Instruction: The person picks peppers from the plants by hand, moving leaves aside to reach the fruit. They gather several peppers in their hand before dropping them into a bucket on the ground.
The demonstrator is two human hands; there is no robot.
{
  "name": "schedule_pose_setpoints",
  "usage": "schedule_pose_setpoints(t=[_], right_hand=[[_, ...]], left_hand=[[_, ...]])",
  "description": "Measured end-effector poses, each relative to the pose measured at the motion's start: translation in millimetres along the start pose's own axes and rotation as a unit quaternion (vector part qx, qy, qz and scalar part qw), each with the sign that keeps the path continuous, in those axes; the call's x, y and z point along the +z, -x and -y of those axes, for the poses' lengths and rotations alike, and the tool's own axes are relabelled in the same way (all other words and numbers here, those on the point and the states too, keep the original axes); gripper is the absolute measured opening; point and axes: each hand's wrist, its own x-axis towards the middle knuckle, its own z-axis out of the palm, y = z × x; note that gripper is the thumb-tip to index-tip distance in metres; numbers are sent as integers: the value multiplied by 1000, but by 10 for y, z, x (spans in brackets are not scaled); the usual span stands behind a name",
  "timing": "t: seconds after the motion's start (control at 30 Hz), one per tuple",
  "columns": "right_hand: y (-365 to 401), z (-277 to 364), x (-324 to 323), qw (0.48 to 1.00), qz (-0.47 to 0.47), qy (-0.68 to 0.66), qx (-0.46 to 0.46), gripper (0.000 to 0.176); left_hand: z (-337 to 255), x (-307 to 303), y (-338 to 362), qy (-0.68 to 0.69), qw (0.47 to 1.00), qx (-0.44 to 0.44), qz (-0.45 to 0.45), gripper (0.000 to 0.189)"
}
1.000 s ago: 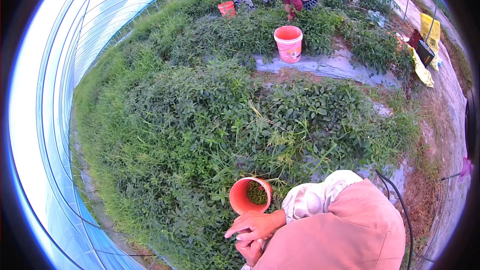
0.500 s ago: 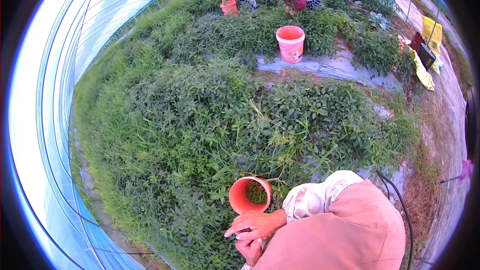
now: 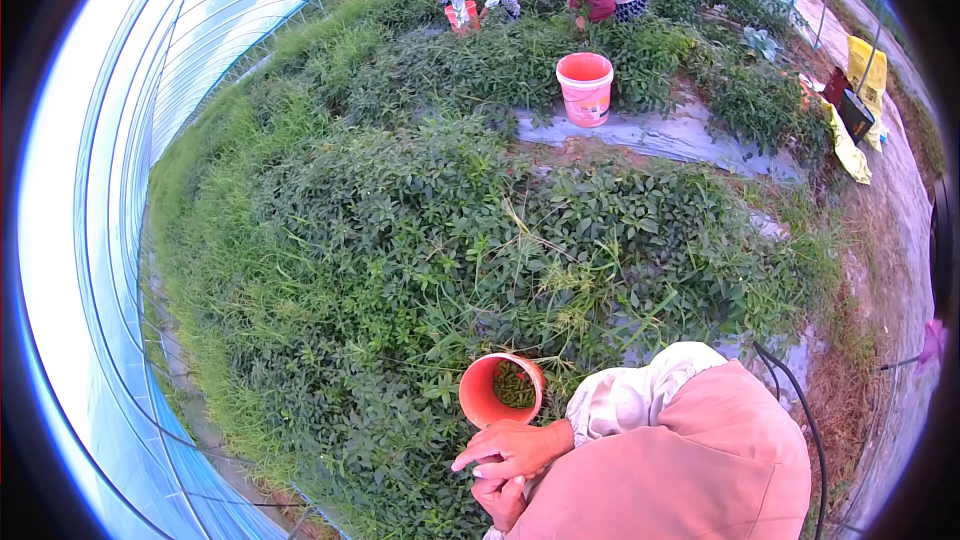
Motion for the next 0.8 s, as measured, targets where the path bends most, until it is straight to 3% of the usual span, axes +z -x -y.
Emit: schedule_pose_setpoints(t=[0.13, 0.23, 0.33, 0.4, 0.63, 0.7, 0.8], right_hand=[[-28, 35, -10, 1000, -10, 12, -18, 32], [-17, 12, -15, 998, 50, 9, 44, 35], [-18, -12, 5, 998, 46, 11, 39, 35], [-24, -28, 36, 1000, -13, 12, -23, 31], [-18, -51, 65, 1000, -11, 0, -11, 31], [-31, -22, 23, 999, 26, 8, 27, 34], [-68, -12, 19, 999, 30, 9, -19, 33]], left_hand=[[15, -38, 19, -12, 1000, 0, -12, 15], [-40, 23, -2, 14, 1000, 0, -6, 15], [-60, 34, -11, -6, 1000, 17, -6, 15], [-96, 55, -5, -8, 1000, -7, -15, 17], [-75, 25, -11, 0, 1000, 2, -11, 20], [35, -116, 33, -9, 1000, -2, -18, 19], [85, -162, 56, -25, 999, 1, -29, 18]])
